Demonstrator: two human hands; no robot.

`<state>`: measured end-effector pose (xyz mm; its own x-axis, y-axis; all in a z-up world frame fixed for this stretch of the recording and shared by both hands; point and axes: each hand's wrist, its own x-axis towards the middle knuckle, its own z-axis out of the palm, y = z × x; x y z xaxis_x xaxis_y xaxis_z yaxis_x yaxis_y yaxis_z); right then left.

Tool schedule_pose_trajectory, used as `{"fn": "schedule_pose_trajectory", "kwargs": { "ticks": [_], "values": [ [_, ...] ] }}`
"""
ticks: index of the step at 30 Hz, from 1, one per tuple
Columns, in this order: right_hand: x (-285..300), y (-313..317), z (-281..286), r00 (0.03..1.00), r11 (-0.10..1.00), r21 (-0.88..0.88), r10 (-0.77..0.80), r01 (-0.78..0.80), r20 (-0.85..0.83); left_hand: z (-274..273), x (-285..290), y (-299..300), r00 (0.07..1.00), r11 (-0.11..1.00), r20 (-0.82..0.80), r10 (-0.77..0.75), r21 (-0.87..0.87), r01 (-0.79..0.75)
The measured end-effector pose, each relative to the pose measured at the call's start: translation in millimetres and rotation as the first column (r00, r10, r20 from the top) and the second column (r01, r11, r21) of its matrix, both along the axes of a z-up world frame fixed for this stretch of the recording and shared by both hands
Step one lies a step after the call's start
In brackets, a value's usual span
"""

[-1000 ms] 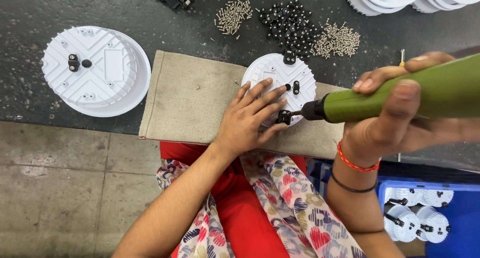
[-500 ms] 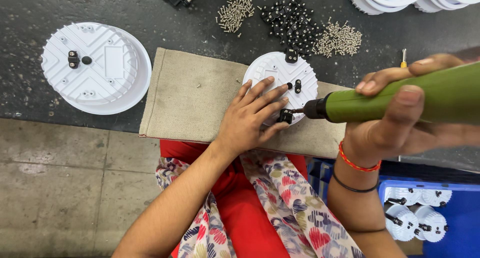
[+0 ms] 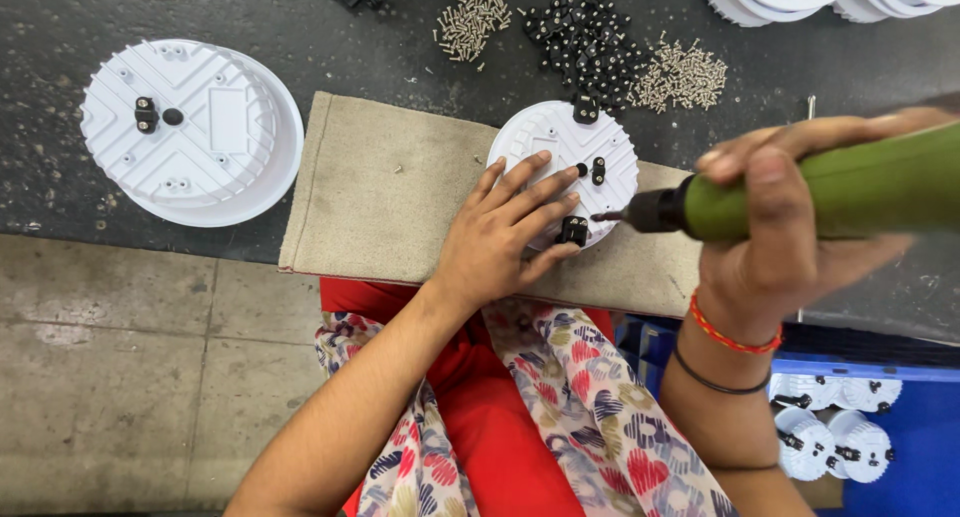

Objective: The person places small black plastic components onto white circular plastic bases and uses a green cordless screwdriver to fasten them with screws. They repeat this process for multiple units, moving finished items aside.

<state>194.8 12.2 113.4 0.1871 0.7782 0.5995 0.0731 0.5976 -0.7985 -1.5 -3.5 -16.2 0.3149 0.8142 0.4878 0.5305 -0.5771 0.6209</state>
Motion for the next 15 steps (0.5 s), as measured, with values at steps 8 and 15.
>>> {"fn": "schedule_pose_trajectory", "kwargs": {
  "ticks": [8, 15],
  "values": [
    [6, -2, -19, 0.991, 0.997, -0.022, 0.072, -0.075, -0.115, -1, 0, 1, 1.0, 1.0, 0.005, -0.001, -0.001, 0.001],
    [9, -5, -43, 0.981, 0.991, -0.026, 0.123, -0.128, -0.151, -2, 2, 0, 1.0, 1.0, -0.001, 0.009, -0.024, -0.009]
  ]
}}
